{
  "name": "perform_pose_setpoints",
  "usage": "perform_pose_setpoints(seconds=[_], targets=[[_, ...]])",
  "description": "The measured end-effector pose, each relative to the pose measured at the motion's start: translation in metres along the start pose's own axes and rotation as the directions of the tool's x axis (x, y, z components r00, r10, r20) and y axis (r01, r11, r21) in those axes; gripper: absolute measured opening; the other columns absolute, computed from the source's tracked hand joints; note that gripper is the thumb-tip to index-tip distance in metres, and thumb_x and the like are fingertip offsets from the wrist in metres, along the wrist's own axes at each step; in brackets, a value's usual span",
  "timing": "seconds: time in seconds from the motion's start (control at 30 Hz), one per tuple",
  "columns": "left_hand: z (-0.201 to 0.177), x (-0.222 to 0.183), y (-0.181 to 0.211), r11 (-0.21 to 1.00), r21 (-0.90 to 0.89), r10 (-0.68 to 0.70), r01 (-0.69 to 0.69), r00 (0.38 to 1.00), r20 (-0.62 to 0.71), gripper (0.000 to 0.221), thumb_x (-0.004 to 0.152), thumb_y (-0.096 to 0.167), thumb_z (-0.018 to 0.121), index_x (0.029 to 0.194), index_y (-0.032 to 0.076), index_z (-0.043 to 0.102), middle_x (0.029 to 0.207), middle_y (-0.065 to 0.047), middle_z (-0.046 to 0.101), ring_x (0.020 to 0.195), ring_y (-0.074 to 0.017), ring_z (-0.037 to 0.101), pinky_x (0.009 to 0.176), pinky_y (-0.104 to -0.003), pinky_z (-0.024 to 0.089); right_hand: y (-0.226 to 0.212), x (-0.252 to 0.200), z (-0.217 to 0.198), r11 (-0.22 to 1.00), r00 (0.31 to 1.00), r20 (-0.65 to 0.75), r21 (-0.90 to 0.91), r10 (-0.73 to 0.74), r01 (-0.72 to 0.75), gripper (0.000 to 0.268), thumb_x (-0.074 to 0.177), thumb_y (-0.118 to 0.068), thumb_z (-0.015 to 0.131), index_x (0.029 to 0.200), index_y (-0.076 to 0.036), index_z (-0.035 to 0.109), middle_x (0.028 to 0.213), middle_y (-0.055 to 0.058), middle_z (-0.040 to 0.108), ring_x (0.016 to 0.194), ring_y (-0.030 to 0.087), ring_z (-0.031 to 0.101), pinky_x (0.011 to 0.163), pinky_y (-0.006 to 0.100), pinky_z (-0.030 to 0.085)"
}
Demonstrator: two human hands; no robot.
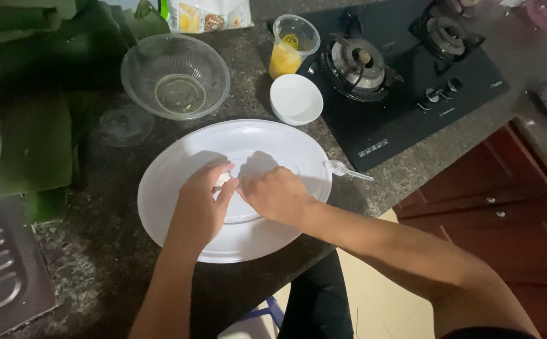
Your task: Kneading a small piece of white dough on a plate in a kitchen environment.
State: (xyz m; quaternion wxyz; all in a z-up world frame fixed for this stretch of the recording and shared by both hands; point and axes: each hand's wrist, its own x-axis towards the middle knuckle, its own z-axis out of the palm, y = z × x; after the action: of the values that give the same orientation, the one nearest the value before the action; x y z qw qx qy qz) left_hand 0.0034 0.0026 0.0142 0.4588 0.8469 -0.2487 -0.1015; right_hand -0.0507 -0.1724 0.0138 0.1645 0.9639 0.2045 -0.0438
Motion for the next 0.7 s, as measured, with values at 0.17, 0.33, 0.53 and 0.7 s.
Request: perform_pose_setpoints(seconds=[0.17,0.33,0.53,0.7], targets=[[0.002,0.0,-0.003,0.999,0.005,0.04,-0.04,0.999,-0.002,0.038,0.099,0.03,0.064,0.128,0.006,0.066,0.123,-0.019,0.068,0.112,-0.0326,0.067,0.091,-0.037,0.057,0.003,0.0,0.01,0.999,0.999,0.028,0.032,-0.032,0.031,0.016,0.091,-0.016,0.051,0.085,-0.018,0.066,0.069,-0.001,0.07,0.061,0.022,0.072,0.053,0.039,0.051],[0.0,-0.002,0.005,0.998,0.008,0.06,-0.06,0.998,-0.001,0.037,0.099,0.029,0.063,0.126,0.005,0.067,0.122,-0.019,0.068,0.113,-0.0337,0.067,0.091,-0.037,0.056,0.005,0.001,0.014,0.998,0.996,0.086,0.057,-0.01,0.005,0.019,0.095,-0.018,0.047,0.091,-0.02,0.065,0.074,-0.002,0.071,0.068,0.023,0.074,0.058,0.043,0.054],[-0.001,-0.003,0.008,0.999,-0.031,0.044,-0.045,0.999,-0.032,0.036,0.099,0.031,0.063,0.125,0.005,0.067,0.12,-0.018,0.069,0.111,-0.032,0.068,0.09,-0.036,0.057,0.013,-0.005,-0.032,0.993,0.985,0.172,0.117,-0.001,-0.019,0.027,0.101,-0.024,0.04,0.105,-0.015,0.065,0.089,0.008,0.075,0.083,0.031,0.075,0.071,0.05,0.055],[-0.005,-0.006,0.006,0.996,0.031,0.089,-0.086,0.991,-0.105,0.036,0.102,0.035,0.06,0.125,0.008,0.067,0.116,-0.014,0.069,0.108,-0.0279,0.069,0.093,-0.037,0.055,0.029,-0.016,-0.024,0.509,0.925,0.124,0.805,0.36,-0.306,0.061,0.109,-0.041,0.023,0.1,-0.001,0.069,0.084,0.024,0.072,0.09,0.047,0.07,0.081,0.054,0.056]])
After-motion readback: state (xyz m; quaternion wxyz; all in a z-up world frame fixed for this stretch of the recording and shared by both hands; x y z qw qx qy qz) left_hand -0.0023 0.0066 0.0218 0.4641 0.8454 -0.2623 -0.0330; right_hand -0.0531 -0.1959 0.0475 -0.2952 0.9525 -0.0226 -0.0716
